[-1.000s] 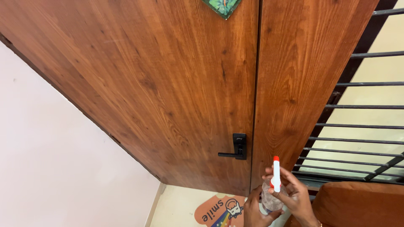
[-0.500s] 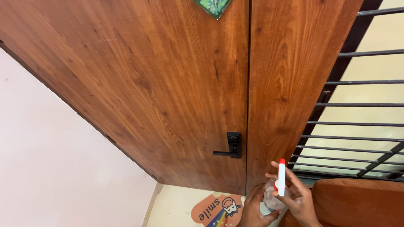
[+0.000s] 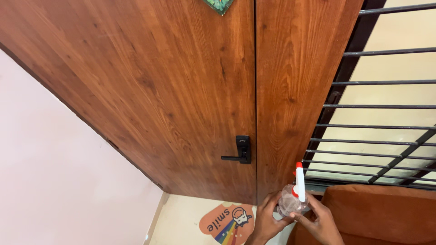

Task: The person wipes a wooden door with a cloth, then sprays a liquid from a spray bottle onto the cloth and continues wiping the door surface in circular motions. The person repeats spraying and wiping across different areas of the door.

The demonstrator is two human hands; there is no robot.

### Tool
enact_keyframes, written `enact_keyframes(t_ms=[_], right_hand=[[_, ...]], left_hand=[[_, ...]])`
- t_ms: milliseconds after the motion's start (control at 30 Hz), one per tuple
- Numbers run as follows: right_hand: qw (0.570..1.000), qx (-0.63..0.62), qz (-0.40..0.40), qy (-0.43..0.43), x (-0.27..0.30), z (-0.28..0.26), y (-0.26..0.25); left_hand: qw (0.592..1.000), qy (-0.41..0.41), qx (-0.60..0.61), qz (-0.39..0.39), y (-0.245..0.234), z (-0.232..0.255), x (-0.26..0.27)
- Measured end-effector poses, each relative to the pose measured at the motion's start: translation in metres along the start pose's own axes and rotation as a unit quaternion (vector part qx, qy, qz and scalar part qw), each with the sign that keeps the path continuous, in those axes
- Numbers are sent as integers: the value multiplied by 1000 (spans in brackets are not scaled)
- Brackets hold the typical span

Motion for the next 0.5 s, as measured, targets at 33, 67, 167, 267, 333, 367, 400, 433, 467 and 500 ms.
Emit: enact_keyframes(t_ms=[33, 67, 167, 267, 333, 367, 400, 433, 467, 500], right_hand=[[995, -61, 20, -75, 2, -2, -2], [980, -124, 42, -149, 4, -4, -5], [952, -209, 50, -219, 15, 3, -2], [951, -215, 54, -215, 24, 16, 6], [951, -201, 75, -222, 25, 21, 7], [951, -191, 88, -226, 28, 23, 9], [951, -180, 101, -229, 32, 26, 10], [959, -157, 107, -209, 36, 31, 14], [967, -133, 112, -188, 38, 36, 15], [973, -111, 118, -166, 41, 39, 18]], left_hand=[[1000, 11, -7, 2, 3, 0, 3], [1000, 22, -15, 3, 5, 0, 6], [999, -32, -19, 1, 8, -5, 20], [999, -2, -36, -7, 10, 0, 30], [999, -11, -36, -10, 11, 0, 32], [999, -18, -35, -13, 12, 0, 36], [999, -17, -31, -18, 13, 0, 37], [999, -19, -27, -27, 13, -1, 40], [999, -21, -24, -36, 15, -1, 42], [998, -27, -23, -48, 15, -2, 43]])
Point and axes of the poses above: each hand's wrist, its own x-axis away from the middle knuckle, its own y-axis out of the palm, z = x × y, the point moved 5 cm from there along -x, towards the middle knuckle, and after that the axes turned 15 degrees about x, right-handed, at the moved point
